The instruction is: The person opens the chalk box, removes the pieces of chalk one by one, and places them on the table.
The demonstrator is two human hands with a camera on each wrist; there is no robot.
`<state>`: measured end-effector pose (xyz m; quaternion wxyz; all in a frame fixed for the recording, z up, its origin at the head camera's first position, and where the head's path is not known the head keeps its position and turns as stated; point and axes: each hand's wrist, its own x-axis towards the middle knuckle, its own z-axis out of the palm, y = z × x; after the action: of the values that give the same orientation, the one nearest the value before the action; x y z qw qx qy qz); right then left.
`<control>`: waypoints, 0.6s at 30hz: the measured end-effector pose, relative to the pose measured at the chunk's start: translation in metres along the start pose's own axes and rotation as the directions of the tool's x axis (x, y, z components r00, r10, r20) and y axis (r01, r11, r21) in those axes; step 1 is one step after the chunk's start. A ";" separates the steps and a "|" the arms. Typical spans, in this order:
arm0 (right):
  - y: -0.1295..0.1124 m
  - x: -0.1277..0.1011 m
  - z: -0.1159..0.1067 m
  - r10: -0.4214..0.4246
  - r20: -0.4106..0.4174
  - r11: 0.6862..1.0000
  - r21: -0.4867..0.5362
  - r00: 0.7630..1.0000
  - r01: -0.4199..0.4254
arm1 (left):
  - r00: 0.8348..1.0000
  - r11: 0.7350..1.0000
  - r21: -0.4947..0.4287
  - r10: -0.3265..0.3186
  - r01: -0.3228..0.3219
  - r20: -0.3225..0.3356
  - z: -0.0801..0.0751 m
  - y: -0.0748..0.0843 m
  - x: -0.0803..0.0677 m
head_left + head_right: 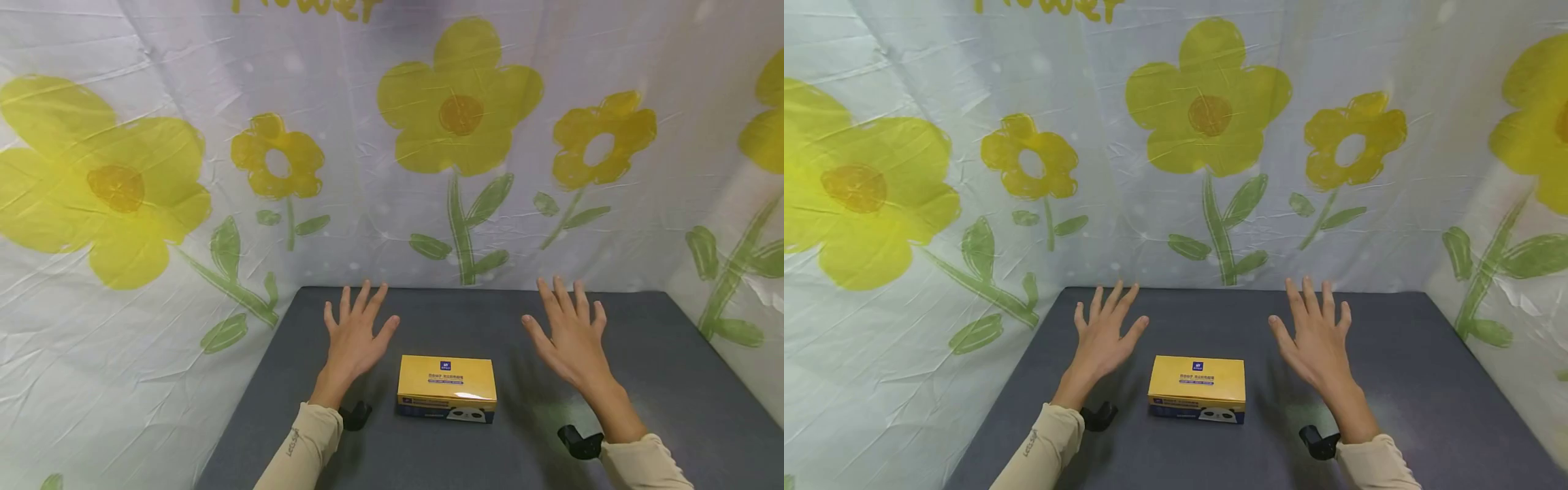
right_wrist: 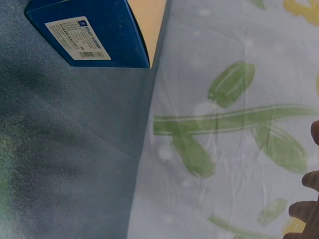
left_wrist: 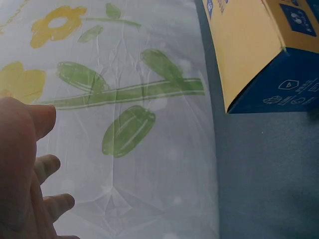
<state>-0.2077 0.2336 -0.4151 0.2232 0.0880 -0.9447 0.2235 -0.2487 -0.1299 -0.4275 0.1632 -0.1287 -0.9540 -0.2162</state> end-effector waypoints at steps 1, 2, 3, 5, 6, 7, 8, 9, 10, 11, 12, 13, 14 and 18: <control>0.000 -0.001 0.001 -0.004 -0.002 1.000 0.007 1.000 0.004 | 1.000 1.000 -0.007 0.001 -0.001 -0.002 0.000 0.000 -0.001; 0.000 -0.001 0.001 -0.008 -0.003 1.000 0.013 1.000 0.008 | 1.000 1.000 -0.014 0.003 -0.003 -0.005 0.001 0.000 -0.001; 0.000 -0.002 0.002 -0.013 -0.006 1.000 0.019 1.000 0.013 | 1.000 1.000 -0.021 0.004 -0.004 -0.007 0.001 0.000 -0.002; 0.000 -0.003 0.004 -0.020 -0.006 0.999 0.032 1.000 0.021 | 1.000 0.999 -0.035 0.007 -0.007 -0.013 0.003 -0.001 -0.003; 0.000 -0.004 0.005 -0.026 -0.006 0.999 0.041 1.000 0.026 | 1.000 0.999 -0.043 0.008 -0.009 -0.017 0.003 -0.001 -0.003; 0.000 -0.004 0.006 -0.032 -0.005 0.998 0.054 0.999 0.032 | 1.000 0.999 -0.052 0.010 -0.011 -0.021 0.004 -0.001 -0.004; 0.000 -0.005 0.007 -0.039 -0.004 0.997 0.069 0.999 0.039 | 1.000 0.998 -0.060 0.013 -0.015 -0.028 0.005 -0.001 -0.004; 0.000 -0.005 0.008 -0.049 -0.002 0.995 0.083 0.999 0.049 | 0.999 0.998 -0.068 0.016 -0.018 -0.035 0.005 -0.001 -0.005; 0.000 -0.006 0.009 -0.061 0.002 0.993 0.101 0.998 0.061 | 0.999 0.997 -0.075 0.019 -0.023 -0.043 0.006 -0.001 -0.006; 0.000 -0.006 0.010 -0.075 0.007 0.990 0.119 0.997 0.074 | 0.998 0.996 -0.080 0.023 -0.027 -0.049 0.007 -0.001 -0.007; 0.000 -0.007 0.010 -0.090 0.012 0.987 0.138 0.996 0.087 | 0.998 0.996 -0.086 0.028 -0.032 -0.055 0.008 -0.001 -0.007; 0.000 -0.007 0.011 -0.104 0.018 0.983 0.155 0.994 0.100 | 0.998 0.995 -0.091 0.033 -0.038 -0.061 0.009 -0.001 -0.008; 0.000 -0.007 0.012 -0.118 0.024 0.979 0.169 0.993 0.112 | 0.997 0.995 -0.095 0.038 -0.044 -0.065 0.010 -0.001 -0.009; 0.000 -0.009 0.014 -0.158 0.046 0.965 0.217 0.986 0.144 | 0.996 0.990 -0.120 0.061 -0.069 -0.072 0.015 -0.001 -0.013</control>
<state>-0.2047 0.2275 -0.4303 0.1992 0.1900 -0.9124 0.3030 -0.2410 -0.1263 -0.4448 0.1945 -0.1619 -0.9281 -0.2730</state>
